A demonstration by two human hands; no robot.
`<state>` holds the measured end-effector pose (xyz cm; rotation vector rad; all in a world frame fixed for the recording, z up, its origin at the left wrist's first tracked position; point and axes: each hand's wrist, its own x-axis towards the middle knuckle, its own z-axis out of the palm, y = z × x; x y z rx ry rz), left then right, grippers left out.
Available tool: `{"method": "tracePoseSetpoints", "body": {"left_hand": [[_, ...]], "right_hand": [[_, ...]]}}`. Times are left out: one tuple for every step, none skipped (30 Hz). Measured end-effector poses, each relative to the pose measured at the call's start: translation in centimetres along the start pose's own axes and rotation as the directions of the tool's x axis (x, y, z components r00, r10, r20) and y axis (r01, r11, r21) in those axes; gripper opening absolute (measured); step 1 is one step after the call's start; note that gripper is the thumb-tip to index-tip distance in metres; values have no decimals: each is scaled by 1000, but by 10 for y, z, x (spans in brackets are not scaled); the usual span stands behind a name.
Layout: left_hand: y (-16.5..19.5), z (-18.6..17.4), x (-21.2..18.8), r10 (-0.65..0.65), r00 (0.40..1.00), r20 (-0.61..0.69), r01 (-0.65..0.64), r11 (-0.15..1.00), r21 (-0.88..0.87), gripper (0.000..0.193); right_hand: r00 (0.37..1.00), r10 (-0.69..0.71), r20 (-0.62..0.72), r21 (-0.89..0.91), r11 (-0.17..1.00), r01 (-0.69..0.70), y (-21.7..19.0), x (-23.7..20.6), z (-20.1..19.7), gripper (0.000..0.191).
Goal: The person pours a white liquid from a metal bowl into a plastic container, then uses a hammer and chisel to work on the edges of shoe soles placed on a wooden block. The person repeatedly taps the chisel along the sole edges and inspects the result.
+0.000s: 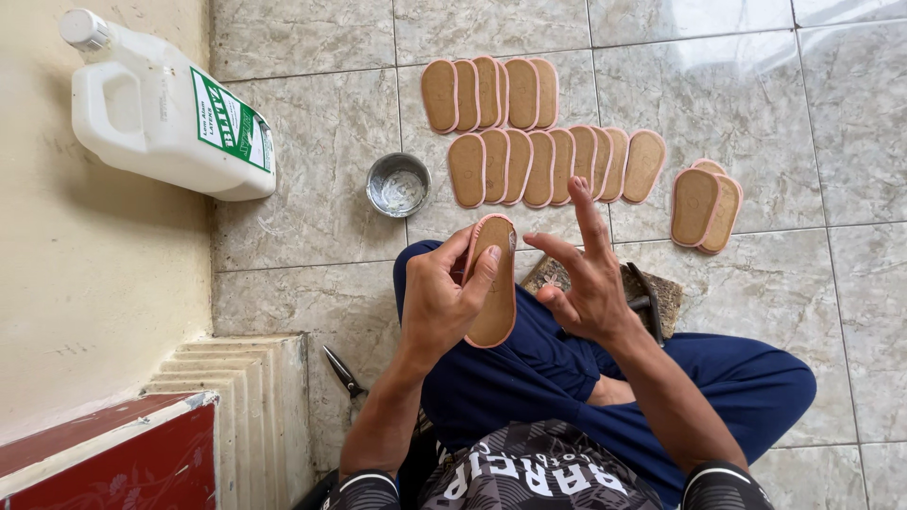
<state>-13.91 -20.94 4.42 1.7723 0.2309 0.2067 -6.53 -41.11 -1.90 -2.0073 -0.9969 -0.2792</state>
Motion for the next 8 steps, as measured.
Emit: {"method": "tracePoseSetpoints", "body": {"left_hand": [[0, -1, -2, -12, 1000, 18, 12, 1000, -4, 38], [1, -1, -3, -20, 999, 40, 21, 1000, -22, 38], [2, -1, -4, -24, 998, 62, 26, 999, -39, 39], [3, -1, -5, -26, 996, 84, 31, 998, -58, 39], [4, -2, -6, -31, 994, 103, 38, 997, -73, 39], [5, -2, -7, -36, 992, 123, 47, 995, -88, 39], [6, -2, -8, -41, 989, 143, 56, 993, -102, 40], [7, -1, -9, -38, 989, 141, 51, 995, -86, 40]], "right_hand": [[1000, -23, 9, -17, 1000, 24, 2, -2, -2, 64], [999, -49, 17, -36, 998, 50, 5, -2, -5, 63], [997, -78, 25, -56, 995, 79, 7, -1, -7, 62], [994, -100, 36, -101, 990, 103, 8, -1, -9, 62], [991, -122, 48, -144, 981, 128, 9, -2, -11, 62], [988, -142, 62, -187, 971, 151, 10, -3, -12, 62], [987, -150, 58, -212, 964, 159, 12, -3, -14, 62], [986, -157, 53, -236, 958, 165, 13, -3, -14, 62]]}}
